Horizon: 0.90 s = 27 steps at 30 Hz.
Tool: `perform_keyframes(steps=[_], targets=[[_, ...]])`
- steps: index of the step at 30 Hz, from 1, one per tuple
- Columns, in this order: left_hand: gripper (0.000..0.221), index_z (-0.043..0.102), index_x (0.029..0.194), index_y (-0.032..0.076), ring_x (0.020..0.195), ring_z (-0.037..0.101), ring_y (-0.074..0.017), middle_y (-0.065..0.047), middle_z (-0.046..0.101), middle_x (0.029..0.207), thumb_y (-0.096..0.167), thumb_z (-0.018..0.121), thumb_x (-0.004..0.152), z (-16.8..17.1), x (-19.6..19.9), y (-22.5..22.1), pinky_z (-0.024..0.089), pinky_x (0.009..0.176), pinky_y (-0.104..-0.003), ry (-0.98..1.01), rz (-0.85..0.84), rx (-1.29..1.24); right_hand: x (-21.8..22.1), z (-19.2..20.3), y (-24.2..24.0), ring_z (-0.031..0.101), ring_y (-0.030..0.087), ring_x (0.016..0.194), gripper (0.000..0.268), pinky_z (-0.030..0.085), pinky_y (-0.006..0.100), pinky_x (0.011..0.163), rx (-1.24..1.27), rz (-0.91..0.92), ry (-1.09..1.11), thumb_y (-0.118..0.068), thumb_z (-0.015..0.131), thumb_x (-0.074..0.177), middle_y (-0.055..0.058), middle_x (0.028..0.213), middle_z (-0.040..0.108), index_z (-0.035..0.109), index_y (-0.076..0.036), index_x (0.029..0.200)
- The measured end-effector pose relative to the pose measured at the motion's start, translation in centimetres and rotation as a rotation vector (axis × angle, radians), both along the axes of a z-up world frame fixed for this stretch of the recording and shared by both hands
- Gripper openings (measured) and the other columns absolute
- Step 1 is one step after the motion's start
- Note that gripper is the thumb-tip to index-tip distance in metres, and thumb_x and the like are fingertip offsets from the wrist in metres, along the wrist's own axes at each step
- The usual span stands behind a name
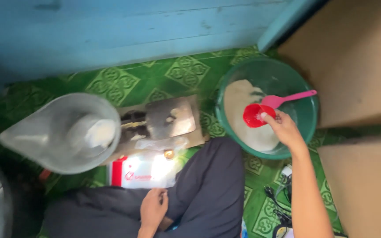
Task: Scooping white powder from a large basin into plastic bags using a funnel and weighing them on a scale.
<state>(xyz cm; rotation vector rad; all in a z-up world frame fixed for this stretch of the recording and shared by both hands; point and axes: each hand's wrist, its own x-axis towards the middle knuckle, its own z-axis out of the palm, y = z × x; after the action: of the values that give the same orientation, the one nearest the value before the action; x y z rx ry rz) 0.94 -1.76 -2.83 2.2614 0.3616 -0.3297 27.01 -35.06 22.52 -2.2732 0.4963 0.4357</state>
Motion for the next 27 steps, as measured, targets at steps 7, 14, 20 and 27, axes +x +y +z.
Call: perform_keyframes(steps=[7, 14, 20, 27], targets=[[0.019, 0.07, 0.091, 0.024, 0.089, 0.066, -0.0202, 0.003, 0.068, 0.087, 0.027, 0.052, 0.085, -3.2, -0.3, -0.5, 0.051, 0.079, -0.037, 0.017, -0.053, 0.221, 0.4, -8.9, -9.8, 0.037, 0.035, 0.131, 0.067, 0.032, 0.046, 0.109, -0.345, -0.023, 0.055, -0.057, 0.061, 0.08, 0.017, 0.126, 0.061, 0.065, -0.004, 0.122], [0.017, 0.067, 0.086, 0.031, 0.086, 0.065, -0.0158, 0.008, 0.065, 0.086, 0.025, 0.051, 0.083, -4.8, -0.3, -0.9, 0.051, 0.069, -0.036, 0.055, -0.027, 0.349, 0.8, -16.0, -11.7, 0.047, 0.039, 0.122, 0.093, 0.05, 0.047, 0.091, -0.542, -0.034, 0.061, -0.061, 0.073, 0.07, 0.021, 0.13, 0.044, 0.047, 0.003, 0.132], [0.021, 0.068, 0.087, 0.03, 0.087, 0.066, -0.0129, 0.009, 0.067, 0.085, 0.025, 0.047, 0.086, -2.9, 0.6, -1.3, 0.051, 0.073, -0.031, 0.199, -0.01, 0.353, 1.4, -21.6, -9.1, 0.054, 0.034, 0.119, 0.09, 0.049, 0.042, 0.097, -0.595, 0.018, 0.3, -0.07, 0.07, 0.069, 0.02, 0.128, 0.051, 0.057, 0.0, 0.124], [0.02, 0.068, 0.081, 0.031, 0.085, 0.067, -0.0138, 0.01, 0.068, 0.083, 0.024, 0.049, 0.082, -4.1, 0.0, -1.2, 0.05, 0.07, -0.033, 0.094, 0.055, 0.341, 1.8, -21.8, -7.3, 0.054, 0.036, 0.113, 0.072, 0.052, 0.043, 0.089, -0.498, 0.119, 0.376, -0.06, 0.058, 0.081, 0.021, 0.119, 0.057, 0.06, 0.002, 0.118]])
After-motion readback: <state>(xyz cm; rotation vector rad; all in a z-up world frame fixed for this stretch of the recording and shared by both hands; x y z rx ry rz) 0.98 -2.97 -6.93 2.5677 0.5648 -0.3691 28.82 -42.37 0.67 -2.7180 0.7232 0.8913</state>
